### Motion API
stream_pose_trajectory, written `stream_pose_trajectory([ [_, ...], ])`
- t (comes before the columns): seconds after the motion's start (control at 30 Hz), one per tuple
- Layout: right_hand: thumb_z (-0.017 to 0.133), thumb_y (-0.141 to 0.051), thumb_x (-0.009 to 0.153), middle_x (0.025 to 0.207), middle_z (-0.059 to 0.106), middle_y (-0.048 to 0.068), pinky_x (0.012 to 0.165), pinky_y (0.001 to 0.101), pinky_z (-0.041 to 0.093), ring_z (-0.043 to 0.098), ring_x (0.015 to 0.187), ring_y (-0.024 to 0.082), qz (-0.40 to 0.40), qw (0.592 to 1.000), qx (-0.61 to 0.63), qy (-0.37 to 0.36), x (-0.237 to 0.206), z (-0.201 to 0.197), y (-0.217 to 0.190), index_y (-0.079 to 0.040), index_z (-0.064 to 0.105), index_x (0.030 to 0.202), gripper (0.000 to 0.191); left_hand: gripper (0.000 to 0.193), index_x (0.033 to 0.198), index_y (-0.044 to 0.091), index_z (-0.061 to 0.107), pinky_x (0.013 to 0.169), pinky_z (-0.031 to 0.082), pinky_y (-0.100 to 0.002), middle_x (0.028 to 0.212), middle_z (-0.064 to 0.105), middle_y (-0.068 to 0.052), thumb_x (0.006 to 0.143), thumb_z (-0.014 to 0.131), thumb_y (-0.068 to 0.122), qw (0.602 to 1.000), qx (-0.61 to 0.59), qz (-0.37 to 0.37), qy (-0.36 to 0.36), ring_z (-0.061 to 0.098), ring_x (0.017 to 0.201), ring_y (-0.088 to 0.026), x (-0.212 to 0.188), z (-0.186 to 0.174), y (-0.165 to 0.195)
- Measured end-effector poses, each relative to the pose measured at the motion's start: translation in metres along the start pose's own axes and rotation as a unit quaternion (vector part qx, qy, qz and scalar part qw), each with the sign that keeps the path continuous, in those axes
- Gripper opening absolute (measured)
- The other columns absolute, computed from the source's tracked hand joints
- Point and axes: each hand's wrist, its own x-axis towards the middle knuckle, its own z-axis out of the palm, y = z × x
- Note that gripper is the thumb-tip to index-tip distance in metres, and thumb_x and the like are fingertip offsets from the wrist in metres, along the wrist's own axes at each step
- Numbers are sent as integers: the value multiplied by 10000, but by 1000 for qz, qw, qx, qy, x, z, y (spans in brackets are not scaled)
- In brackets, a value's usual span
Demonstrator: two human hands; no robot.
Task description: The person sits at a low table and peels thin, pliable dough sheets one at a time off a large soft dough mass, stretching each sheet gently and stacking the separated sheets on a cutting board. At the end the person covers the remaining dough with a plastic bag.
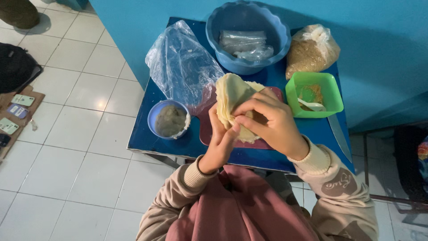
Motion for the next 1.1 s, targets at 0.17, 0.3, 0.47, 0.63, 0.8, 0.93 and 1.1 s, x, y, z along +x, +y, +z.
stream_pose_trajectory([
  [0.17,729,-113,946,895,639,46,755,288,484,610,824,173,46,999,23,-17,-4,5,7,-74,681,1009,88,655,1529,85,177,1044,412,-339,1379,452,-114,996,553,32,999,-16,-17,46,478,1210,-174,3,2,-9],
  [0.3,626,-92,1020,920,635,11,744,222,488,616,823,78,83,994,74,17,-11,10,26,-37,611,1084,85,555,1473,56,274,1055,442,-349,1350,484,-115,960,480,93,975,-169,-36,137,524,1231,-197,12,1,-20],
  [0.47,577,-109,1051,864,535,-48,655,211,378,464,762,22,231,941,244,32,0,0,64,-39,593,1067,74,542,1495,47,308,1088,430,-313,1372,511,-127,979,457,125,982,-114,-1,151,525,1255,-196,6,-4,-21],
  [0.63,560,-149,1044,889,574,8,702,239,439,543,799,71,211,963,165,13,6,10,54,-43,588,1093,121,627,1521,61,268,1116,402,-299,1413,445,-91,1006,620,0,987,67,47,137,466,1292,-153,11,7,-27],
  [0.8,781,-282,885,1015,662,166,736,349,541,687,914,271,35,999,-13,39,0,32,14,-3,557,1155,448,724,1531,70,217,1154,392,-295,1451,404,-76,963,651,-49,980,94,108,137,459,1329,-148,20,6,-31],
  [0.93,743,-211,968,1015,676,157,708,385,551,702,892,308,11,990,-103,99,1,41,13,-43,608,1161,289,605,1523,61,278,1136,399,-291,1411,443,-83,1018,599,-27,975,113,109,158,481,1285,-150,24,1,-30],
  [1.1,688,-173,1055,788,645,111,587,355,481,655,641,223,125,985,-57,105,12,16,60,-48,662,1046,128,389,1449,48,378,1039,409,-271,1302,515,-82,1107,548,124,975,108,20,191,487,1178,-140,14,-2,-17],
])
